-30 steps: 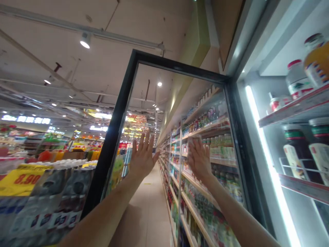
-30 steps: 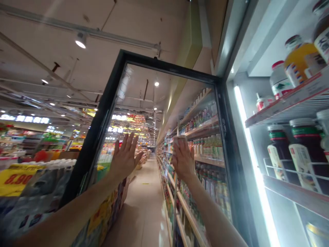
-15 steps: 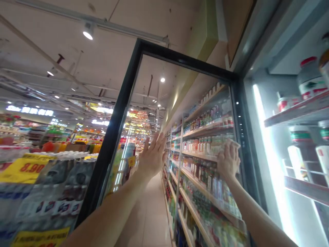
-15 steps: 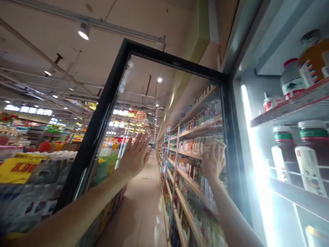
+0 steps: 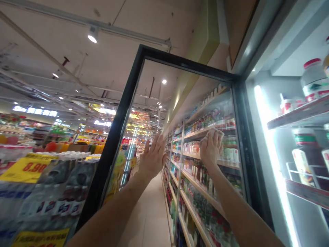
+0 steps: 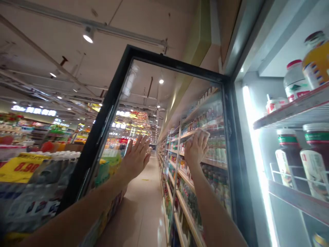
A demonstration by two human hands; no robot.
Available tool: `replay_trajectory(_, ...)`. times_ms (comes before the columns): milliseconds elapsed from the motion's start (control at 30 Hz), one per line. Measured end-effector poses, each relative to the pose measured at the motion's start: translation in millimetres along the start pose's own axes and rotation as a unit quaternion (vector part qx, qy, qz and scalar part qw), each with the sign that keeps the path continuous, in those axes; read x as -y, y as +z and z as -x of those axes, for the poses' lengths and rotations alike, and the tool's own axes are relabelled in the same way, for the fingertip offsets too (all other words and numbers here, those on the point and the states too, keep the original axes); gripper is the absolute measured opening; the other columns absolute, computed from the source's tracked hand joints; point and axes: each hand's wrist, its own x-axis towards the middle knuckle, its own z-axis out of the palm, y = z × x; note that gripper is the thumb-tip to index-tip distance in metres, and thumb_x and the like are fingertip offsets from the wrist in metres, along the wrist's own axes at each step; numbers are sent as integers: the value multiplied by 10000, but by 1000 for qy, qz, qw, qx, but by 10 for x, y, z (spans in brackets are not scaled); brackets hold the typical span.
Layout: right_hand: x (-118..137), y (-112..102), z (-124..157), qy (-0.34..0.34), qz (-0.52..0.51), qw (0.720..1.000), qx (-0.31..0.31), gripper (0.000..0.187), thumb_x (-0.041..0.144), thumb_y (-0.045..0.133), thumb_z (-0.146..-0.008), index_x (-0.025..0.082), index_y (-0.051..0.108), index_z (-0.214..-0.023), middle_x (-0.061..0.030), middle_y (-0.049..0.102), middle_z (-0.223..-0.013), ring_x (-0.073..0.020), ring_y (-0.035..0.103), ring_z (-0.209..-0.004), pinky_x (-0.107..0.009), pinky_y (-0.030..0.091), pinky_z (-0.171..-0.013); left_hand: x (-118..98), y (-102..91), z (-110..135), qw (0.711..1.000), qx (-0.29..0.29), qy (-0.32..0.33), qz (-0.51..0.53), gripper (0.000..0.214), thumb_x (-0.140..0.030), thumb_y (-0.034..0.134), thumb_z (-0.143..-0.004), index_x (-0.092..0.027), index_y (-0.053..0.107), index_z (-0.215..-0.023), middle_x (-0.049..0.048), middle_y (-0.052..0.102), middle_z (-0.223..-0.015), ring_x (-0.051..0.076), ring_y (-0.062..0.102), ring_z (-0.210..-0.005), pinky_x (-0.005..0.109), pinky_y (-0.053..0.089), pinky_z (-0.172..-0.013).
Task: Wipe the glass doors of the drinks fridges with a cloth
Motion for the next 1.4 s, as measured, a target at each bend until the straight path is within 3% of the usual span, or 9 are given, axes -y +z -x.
replay_trajectory(200, 609, 88, -94, -342, -26, 934, 96, 501, 327, 308, -907, 264, 373, -1400, -15, 310, -1502, -223, 160, -1411, -503, 170, -1113, 373, -97, -58, 997, -53, -54, 19, 495, -320, 319, -921, -110, 357, -1367, 150, 344, -1462, 235, 254, -1387, 453, 229, -1123)
replay_trajectory(400, 743, 58, -255, -108, -31, 993, 34, 529, 312, 278, -906, 178, 362, -1411, -97, 290, -1504, -310, 183, -1395, -594, 176, -1076, 809, -289, -111, 992, -30, -126, 1, 524, -362, 306, -912, -76, 383, -1345, 177, 349, -1454, 290, 244, -1386, 470, 278, -1090)
replay_trajectory(567, 1054, -4, 319, -402, -53, 909, 98, 518, 329, 331, -903, 260, 343, -1416, -7, 305, -1504, -239, 126, -1420, -508, 145, -1123, 810, -350, -91, 993, -50, -110, 10, 497, -347, 303, -914, -99, 408, -1332, 168, 376, -1441, 268, 282, -1373, 454, 298, -1080)
replay_trajectory(667, 814, -32, 406, -427, -38, 899, 89, 492, 343, 333, -906, 277, 387, -1390, 1, 347, -1484, -227, 176, -1409, -491, 149, -1124, 801, -353, -78, 994, -46, -103, 2, 486, -335, 315, -909, -125, 415, -1337, 149, 370, -1449, 265, 269, -1379, 459, 290, -1084)
replay_trajectory(767, 407, -47, 210, -197, 5, 979, 42, 513, 335, 285, -913, 236, 359, -1411, -72, 371, -1467, -273, 251, -1382, -547, 216, -1077, 702, -340, -61, 994, -33, -103, -18, 495, -322, 311, -909, -125, 397, -1354, 145, 332, -1470, 275, 220, -1396, 492, 238, -1104)
replay_trajectory(833, 259, -65, 170, -92, 18, 995, 22, 536, 335, 274, -913, 213, 315, -1434, -106, 355, -1471, -299, 242, -1383, -566, 247, -1053, 578, -323, -41, 996, -22, -87, -26, 517, -344, 316, -911, -113, 373, -1369, 148, 313, -1478, 280, 210, -1399, 508, 207, -1111)
replay_trajectory(1033, 14, -154, 558, -314, 14, 944, 100, 536, 296, 336, -899, 291, 299, -1434, -30, 339, -1487, -239, 169, -1415, -515, 197, -1110, 332, -281, 16, 998, -15, -52, -33, 540, -375, 345, -906, -122, 352, -1383, 132, 324, -1474, 266, 233, -1392, 501, 174, -1123)
replay_trajectory(1233, -775, -195, 414, 56, 44, 997, -17, 569, 356, 220, -921, 201, 211, -1468, -168, 338, -1463, -335, 244, -1377, -637, 285, -997, 349, -269, 19, 998, -15, -51, -32, 556, -359, 345, -902, -132, 307, -1408, 128, 287, -1489, 258, 196, -1404, 501, 174, -1125)
replay_trajectory(1400, -559, -165, 778, -267, 6, 961, 75, 565, 296, 347, -899, 282, 245, -1454, -83, 382, -1456, -279, 234, -1391, -527, 269, -1061, 406, -214, 20, 998, -25, -45, -37, 530, -371, 363, -902, -100, 387, -1358, 151, 337, -1464, 273, 231, -1392, 496, 200, -1115)
